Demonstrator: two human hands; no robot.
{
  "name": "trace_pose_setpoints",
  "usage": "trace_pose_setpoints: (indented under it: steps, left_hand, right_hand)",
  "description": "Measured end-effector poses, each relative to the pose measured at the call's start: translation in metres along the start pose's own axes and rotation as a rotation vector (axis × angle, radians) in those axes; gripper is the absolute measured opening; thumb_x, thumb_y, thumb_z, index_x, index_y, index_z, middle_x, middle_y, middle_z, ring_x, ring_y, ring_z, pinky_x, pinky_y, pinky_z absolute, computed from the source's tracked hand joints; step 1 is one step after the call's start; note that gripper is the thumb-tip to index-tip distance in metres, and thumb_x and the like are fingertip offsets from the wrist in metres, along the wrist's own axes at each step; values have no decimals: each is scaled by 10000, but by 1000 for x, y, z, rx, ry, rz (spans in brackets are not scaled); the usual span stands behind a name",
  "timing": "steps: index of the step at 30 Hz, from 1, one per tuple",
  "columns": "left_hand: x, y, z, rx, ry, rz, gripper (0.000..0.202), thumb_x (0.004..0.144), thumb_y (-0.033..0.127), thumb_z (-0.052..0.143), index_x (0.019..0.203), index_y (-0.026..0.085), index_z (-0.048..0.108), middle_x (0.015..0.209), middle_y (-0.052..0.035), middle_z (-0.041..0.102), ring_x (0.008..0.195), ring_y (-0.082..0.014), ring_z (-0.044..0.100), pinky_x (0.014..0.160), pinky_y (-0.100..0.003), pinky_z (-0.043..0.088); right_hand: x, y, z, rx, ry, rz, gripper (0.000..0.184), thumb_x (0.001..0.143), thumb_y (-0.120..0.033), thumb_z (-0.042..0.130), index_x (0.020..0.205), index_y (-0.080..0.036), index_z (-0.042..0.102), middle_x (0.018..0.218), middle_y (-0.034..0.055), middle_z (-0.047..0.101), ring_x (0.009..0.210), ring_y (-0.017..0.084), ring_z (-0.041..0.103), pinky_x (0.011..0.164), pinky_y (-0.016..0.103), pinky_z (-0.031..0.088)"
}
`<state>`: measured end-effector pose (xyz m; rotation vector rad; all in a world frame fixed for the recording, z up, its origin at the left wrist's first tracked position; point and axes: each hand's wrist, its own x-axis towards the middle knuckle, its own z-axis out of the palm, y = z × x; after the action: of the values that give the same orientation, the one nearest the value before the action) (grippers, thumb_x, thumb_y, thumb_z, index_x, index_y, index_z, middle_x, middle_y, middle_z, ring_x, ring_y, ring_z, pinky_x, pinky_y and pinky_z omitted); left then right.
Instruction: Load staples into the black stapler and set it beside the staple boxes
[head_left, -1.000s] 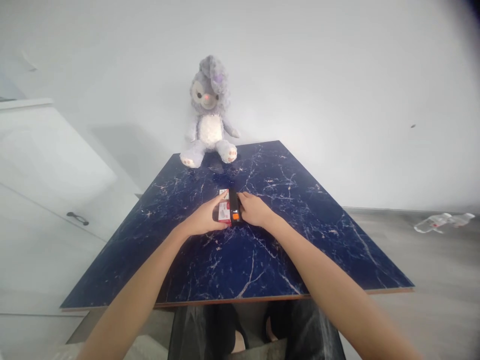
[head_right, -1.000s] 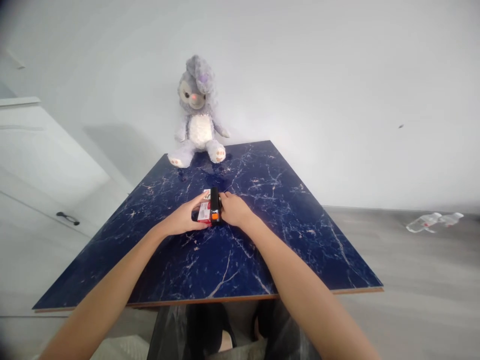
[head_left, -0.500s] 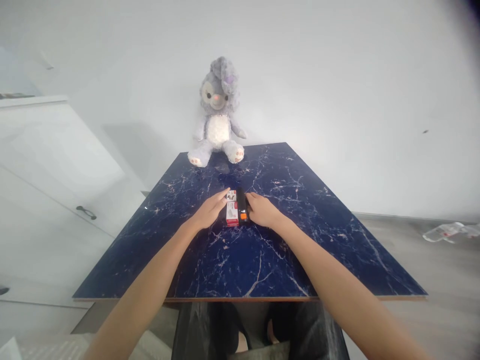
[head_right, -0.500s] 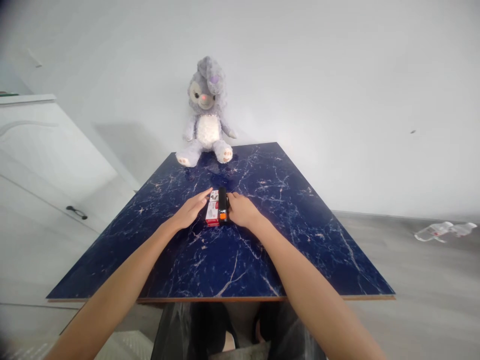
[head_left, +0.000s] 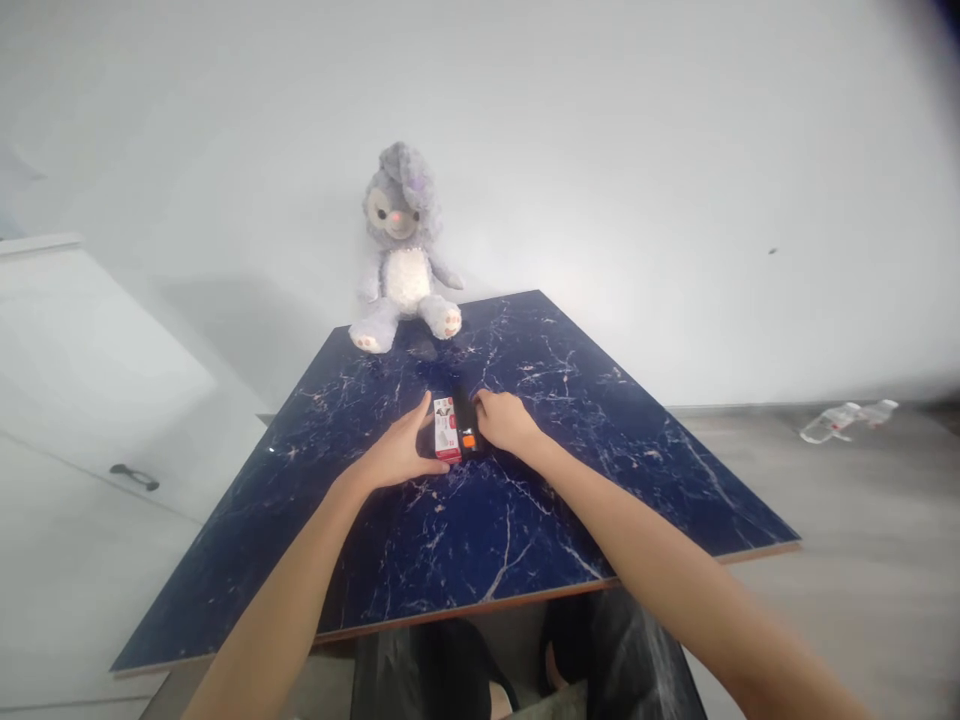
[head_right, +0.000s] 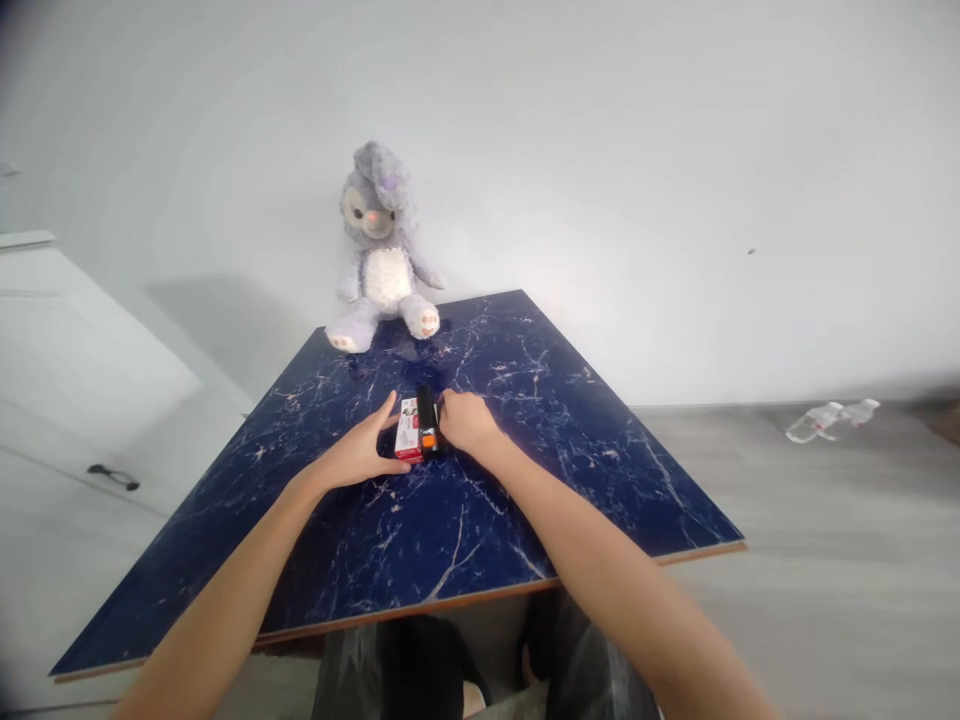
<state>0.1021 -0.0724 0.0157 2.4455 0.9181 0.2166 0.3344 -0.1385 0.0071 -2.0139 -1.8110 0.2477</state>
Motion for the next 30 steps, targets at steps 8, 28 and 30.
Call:
trace_pose_setpoints:
  steps: [8,28,30]
  left_hand:
    - [15,14,20,54,111,-46,1202,757,683,727,1643,229,53,1582,-180,425,1489,-382,343,1144,-528,331]
    - [32,16,32,57,190,-50,1050,833,609,696,1636,204,155,1485,-137,552,1448,-353,427,1125,-487,388]
    - [33,14,32,44,196,-51,1060,821,606,712,1636,215,157,1465,-122,574,1441,-353,438,1121,-487,392]
  right_hand:
    - [1,9,-30,267,-159,123,647,1034,-598,251,833,-175,698,704,80,740,646,195,716,715,271,519]
    - [12,26,-23,320,-44,106,445,903,-525,587,1170,-187,702,1098,98,756,997,261,704,837,299,507]
    - [13,29,-22,368,-70,88,431,908,-533,594,1142,-189,705,1043,88,766,923,242,717,808,293,517]
